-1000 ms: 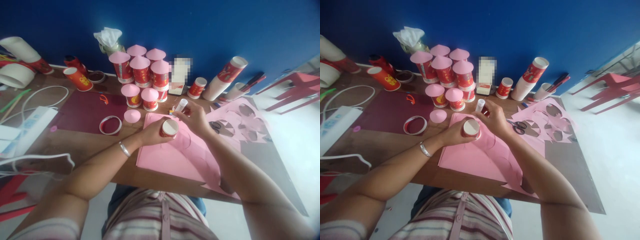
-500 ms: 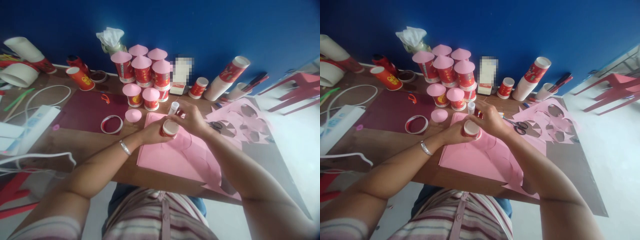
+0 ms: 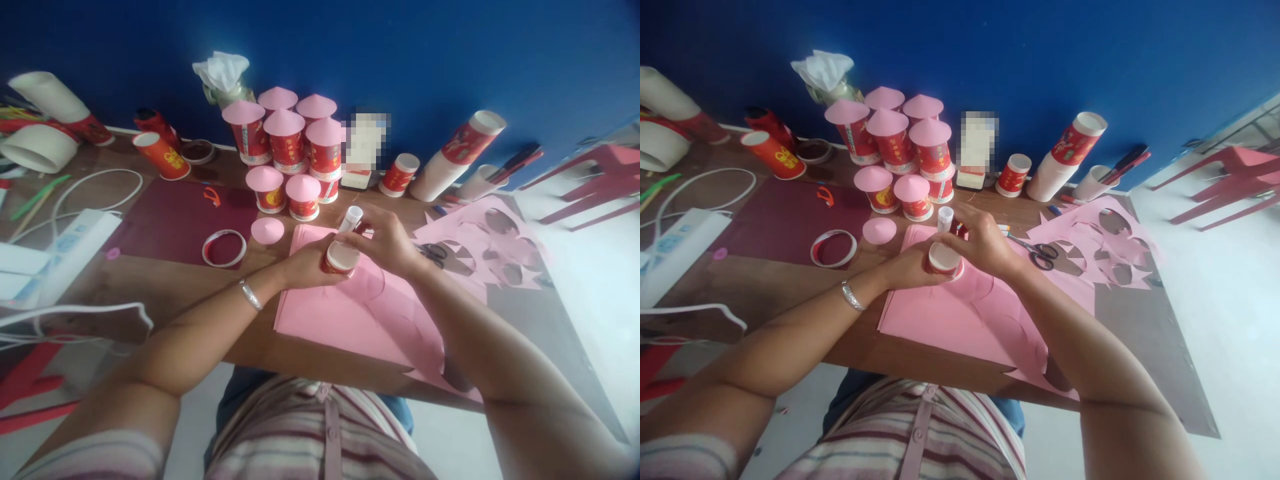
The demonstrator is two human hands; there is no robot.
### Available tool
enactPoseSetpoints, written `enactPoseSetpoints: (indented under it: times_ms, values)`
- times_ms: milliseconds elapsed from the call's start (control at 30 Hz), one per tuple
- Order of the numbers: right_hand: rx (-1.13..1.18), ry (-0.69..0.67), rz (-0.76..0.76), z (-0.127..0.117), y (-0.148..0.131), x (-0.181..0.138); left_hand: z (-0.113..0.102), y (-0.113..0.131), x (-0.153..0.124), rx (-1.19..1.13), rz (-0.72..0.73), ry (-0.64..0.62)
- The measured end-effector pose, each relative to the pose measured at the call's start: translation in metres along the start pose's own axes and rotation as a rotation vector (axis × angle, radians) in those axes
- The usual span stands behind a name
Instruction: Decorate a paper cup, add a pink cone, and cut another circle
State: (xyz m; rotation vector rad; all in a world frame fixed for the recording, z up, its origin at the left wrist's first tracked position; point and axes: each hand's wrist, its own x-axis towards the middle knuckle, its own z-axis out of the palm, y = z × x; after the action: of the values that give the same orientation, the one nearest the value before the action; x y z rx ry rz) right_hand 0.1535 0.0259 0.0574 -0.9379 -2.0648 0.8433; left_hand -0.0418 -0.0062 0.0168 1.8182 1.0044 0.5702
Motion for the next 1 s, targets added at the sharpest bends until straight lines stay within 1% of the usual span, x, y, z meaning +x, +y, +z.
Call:
enactPoseSetpoints:
  times_ms: [233,400,600,700,833,900,1000]
  values:
    - [-0.064,-0.004,-0.049,0.002,-0.001,0.004,0.001,-0.008,0.000,0.021,0.021,-0.013]
    - [-0.103,0.001,-0.087,0.005,0.001,0.009,0.001,-0.010,0.000,0.033,0.016,-0.011]
    - [0.011,-0.013,-0.032,0.001,-0.002,0.005,0.003,-0.011,0.001,0.030,0.042,-0.012]
    - [0.044,-0.036,-0.032,-0.001,-0.006,0.002,0.004,-0.012,0.002,0.003,0.042,0.001]
    - [0.007,-0.063,-0.065,0.000,-0.006,0.000,0.004,-0.013,0.002,-0.027,0.047,0.009]
    - [-0.031,-0.060,-0.092,0.002,-0.005,0.001,0.004,-0.014,0.003,-0.029,0.063,0.017]
    - [-0.085,-0.046,-0.146,0.005,-0.002,0.005,0.006,-0.016,0.004,-0.044,0.083,-0.005]
